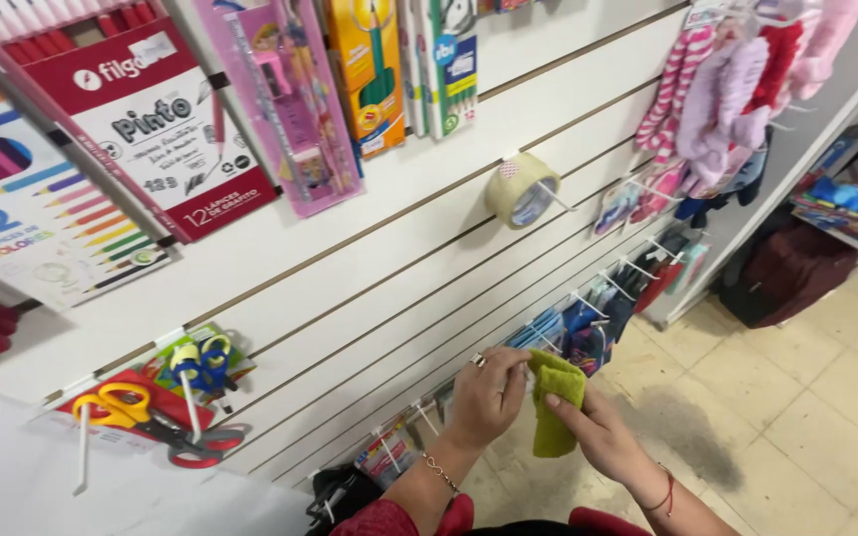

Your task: Cleaning and wiping down various stationery items like scissors and tape rolls in a store setting.

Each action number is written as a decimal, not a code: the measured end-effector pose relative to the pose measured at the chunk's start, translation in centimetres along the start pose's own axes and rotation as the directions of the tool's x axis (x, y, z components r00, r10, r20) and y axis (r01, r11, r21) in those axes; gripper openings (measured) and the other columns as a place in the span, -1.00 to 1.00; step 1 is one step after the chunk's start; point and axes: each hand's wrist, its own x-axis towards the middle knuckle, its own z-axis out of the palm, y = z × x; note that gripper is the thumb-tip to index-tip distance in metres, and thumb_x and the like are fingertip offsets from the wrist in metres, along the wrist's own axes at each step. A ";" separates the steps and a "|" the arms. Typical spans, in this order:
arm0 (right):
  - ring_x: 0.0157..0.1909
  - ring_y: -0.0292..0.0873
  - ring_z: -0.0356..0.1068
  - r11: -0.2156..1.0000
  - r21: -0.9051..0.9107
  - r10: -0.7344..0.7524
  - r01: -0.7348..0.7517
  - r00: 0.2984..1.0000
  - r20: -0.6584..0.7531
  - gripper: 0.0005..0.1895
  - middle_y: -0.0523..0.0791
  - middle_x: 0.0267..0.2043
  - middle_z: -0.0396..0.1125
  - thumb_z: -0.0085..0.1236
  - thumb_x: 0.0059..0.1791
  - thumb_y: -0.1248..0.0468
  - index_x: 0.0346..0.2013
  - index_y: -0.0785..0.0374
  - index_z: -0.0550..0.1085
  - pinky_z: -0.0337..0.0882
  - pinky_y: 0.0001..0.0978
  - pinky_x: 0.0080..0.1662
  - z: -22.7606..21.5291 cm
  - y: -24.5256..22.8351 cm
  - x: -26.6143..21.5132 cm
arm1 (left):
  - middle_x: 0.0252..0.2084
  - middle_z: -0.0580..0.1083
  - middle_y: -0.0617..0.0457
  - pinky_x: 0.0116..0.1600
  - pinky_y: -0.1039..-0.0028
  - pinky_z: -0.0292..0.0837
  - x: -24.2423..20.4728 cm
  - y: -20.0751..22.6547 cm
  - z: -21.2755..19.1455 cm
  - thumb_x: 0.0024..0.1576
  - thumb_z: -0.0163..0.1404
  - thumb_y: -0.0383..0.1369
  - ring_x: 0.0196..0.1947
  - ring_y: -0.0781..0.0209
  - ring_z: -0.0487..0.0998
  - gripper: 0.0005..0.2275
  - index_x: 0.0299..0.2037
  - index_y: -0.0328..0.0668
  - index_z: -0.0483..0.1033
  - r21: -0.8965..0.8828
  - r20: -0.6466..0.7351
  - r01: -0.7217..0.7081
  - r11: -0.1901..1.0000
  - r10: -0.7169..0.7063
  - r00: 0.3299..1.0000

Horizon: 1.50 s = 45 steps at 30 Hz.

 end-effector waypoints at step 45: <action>-0.18 -0.24 0.36 1.000 0.007 -0.010 0.009 0.984 0.178 -0.61 -0.09 -0.14 0.44 -0.02 0.06 0.20 0.13 0.34 0.47 0.40 -0.40 -0.11 -13.4 -0.1 -9.4 | -0.27 0.60 0.13 -0.32 0.39 0.46 -2.3 10.3 13.4 0.15 0.10 -0.44 -0.43 0.12 0.57 -0.92 -0.19 -0.13 0.56 0.212 0.072 0.035 0.977 -0.051 0.996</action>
